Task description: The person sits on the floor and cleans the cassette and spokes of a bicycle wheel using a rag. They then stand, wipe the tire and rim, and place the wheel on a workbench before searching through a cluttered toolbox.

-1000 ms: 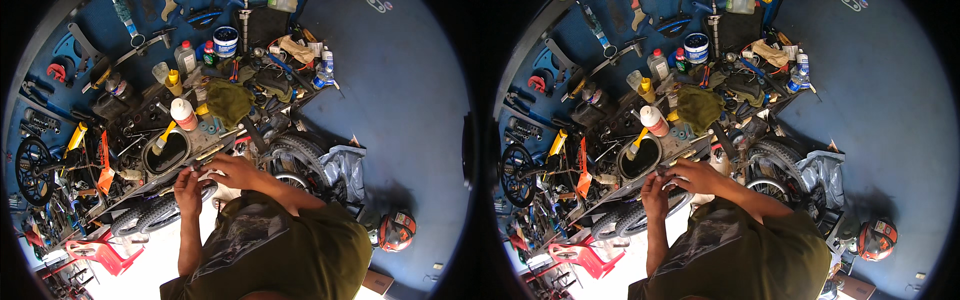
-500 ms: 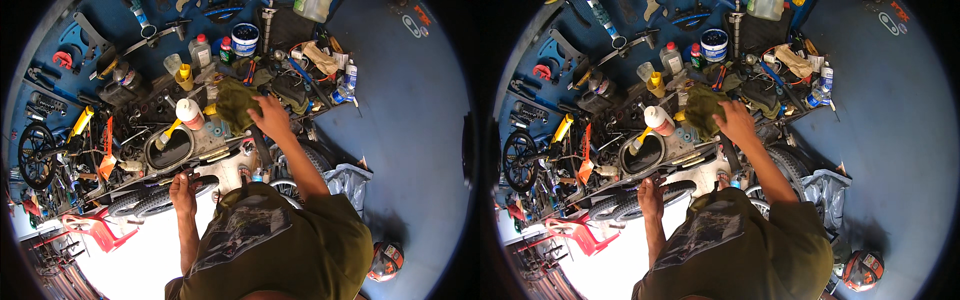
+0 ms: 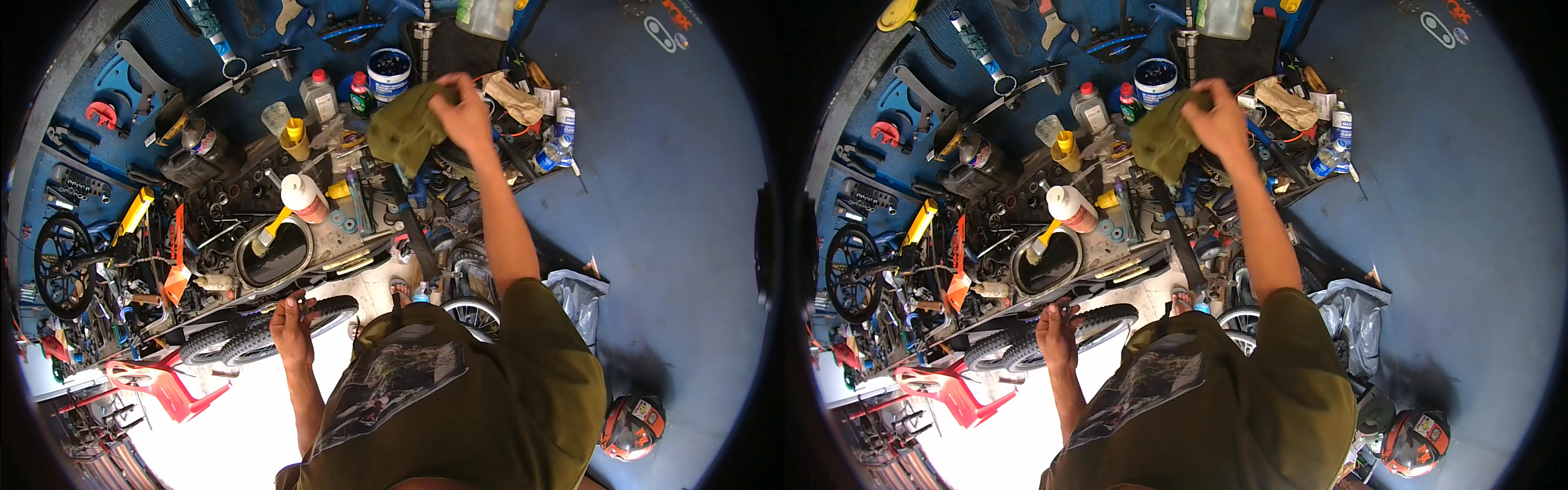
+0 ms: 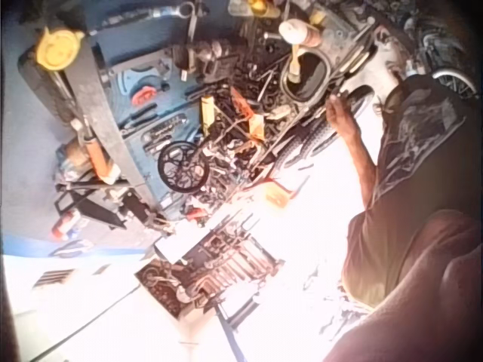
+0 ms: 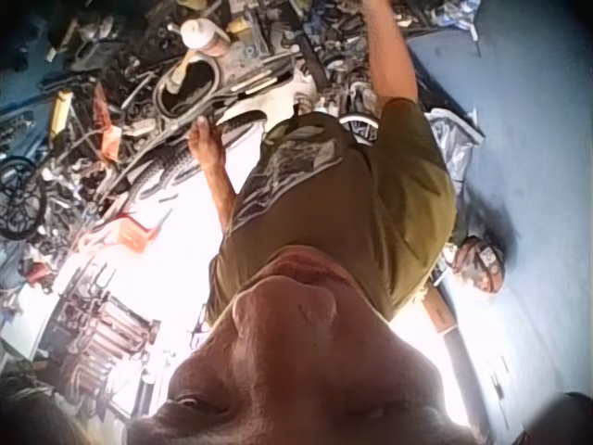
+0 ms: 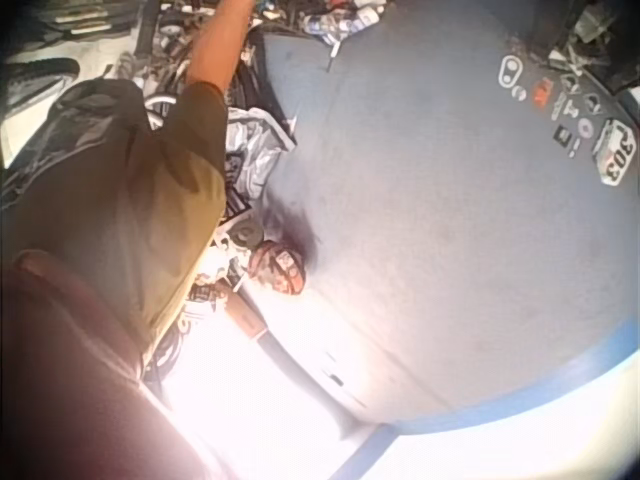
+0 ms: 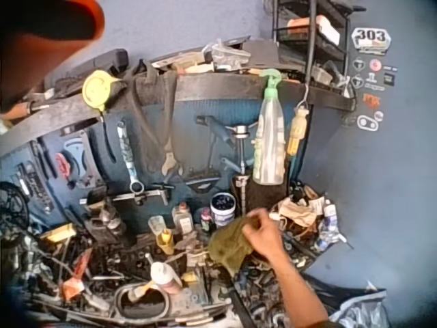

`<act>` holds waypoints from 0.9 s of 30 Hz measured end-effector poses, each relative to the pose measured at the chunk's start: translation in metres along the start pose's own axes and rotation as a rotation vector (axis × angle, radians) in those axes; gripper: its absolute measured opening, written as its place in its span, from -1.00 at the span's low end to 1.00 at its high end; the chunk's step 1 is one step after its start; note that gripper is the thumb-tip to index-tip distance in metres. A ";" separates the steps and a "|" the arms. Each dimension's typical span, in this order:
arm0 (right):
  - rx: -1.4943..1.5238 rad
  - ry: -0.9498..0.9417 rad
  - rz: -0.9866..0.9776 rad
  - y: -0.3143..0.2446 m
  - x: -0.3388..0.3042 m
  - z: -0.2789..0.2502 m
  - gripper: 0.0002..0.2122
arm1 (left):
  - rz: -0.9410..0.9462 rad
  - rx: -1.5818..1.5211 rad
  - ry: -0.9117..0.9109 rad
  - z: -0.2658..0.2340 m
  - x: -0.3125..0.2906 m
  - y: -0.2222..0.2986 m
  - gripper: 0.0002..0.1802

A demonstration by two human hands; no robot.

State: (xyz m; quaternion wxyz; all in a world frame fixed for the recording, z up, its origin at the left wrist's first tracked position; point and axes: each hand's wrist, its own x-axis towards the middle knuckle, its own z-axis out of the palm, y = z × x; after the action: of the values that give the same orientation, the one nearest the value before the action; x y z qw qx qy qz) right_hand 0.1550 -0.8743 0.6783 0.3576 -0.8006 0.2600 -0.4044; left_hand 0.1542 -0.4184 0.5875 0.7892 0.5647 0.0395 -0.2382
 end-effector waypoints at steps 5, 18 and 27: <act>0.394 0.079 0.009 0.055 0.068 -0.005 -0.74 | -0.022 -0.004 -0.005 0.006 0.001 -0.002 -0.76; -0.993 -0.574 -0.082 0.108 -0.043 -0.041 -0.51 | -0.018 0.042 0.033 0.005 -0.001 -0.010 -0.74; -0.143 -0.207 0.279 0.062 -0.005 -0.046 -0.48 | -0.041 0.085 -0.017 0.016 0.010 -0.017 -0.72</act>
State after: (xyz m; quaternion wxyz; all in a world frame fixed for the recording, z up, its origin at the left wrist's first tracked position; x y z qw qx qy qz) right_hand 0.1059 -0.9256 0.6470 0.3775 -0.8175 0.3582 -0.2469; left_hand 0.1526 -0.4408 0.5750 0.7598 0.5949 0.0343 -0.2603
